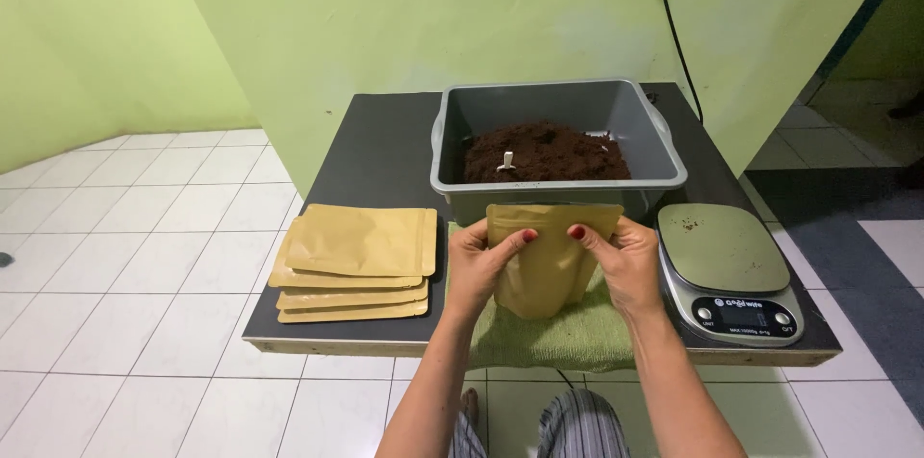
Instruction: Scooping ground coffee from a plastic bin into a paper pouch using a small spoon and weighing it on a digital scale.
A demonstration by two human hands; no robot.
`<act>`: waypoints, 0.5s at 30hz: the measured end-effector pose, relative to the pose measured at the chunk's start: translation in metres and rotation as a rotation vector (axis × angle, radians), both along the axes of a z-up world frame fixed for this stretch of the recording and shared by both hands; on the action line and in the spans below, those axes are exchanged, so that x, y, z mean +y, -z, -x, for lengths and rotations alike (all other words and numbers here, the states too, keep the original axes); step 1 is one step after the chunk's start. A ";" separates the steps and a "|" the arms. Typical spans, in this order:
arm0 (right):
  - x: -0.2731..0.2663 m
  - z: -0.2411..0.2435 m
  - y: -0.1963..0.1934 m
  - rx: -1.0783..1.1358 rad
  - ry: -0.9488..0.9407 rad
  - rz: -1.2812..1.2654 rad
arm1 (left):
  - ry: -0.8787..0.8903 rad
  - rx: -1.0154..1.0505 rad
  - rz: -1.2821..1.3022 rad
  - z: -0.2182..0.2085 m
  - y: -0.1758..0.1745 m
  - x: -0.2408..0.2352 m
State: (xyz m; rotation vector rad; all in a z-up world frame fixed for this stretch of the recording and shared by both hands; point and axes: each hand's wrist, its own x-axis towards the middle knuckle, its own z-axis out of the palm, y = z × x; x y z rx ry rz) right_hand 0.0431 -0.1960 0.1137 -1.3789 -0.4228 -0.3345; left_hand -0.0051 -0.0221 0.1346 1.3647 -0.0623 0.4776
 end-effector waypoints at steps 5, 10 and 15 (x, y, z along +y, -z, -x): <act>0.001 -0.003 -0.001 -0.024 0.035 -0.019 | -0.009 -0.026 0.015 0.001 -0.005 0.002; -0.006 -0.015 0.012 -0.038 0.037 -0.055 | -0.014 -0.055 0.034 -0.003 0.000 0.006; -0.006 -0.020 0.019 -0.041 0.046 -0.092 | -0.043 -0.096 0.051 -0.016 0.023 0.009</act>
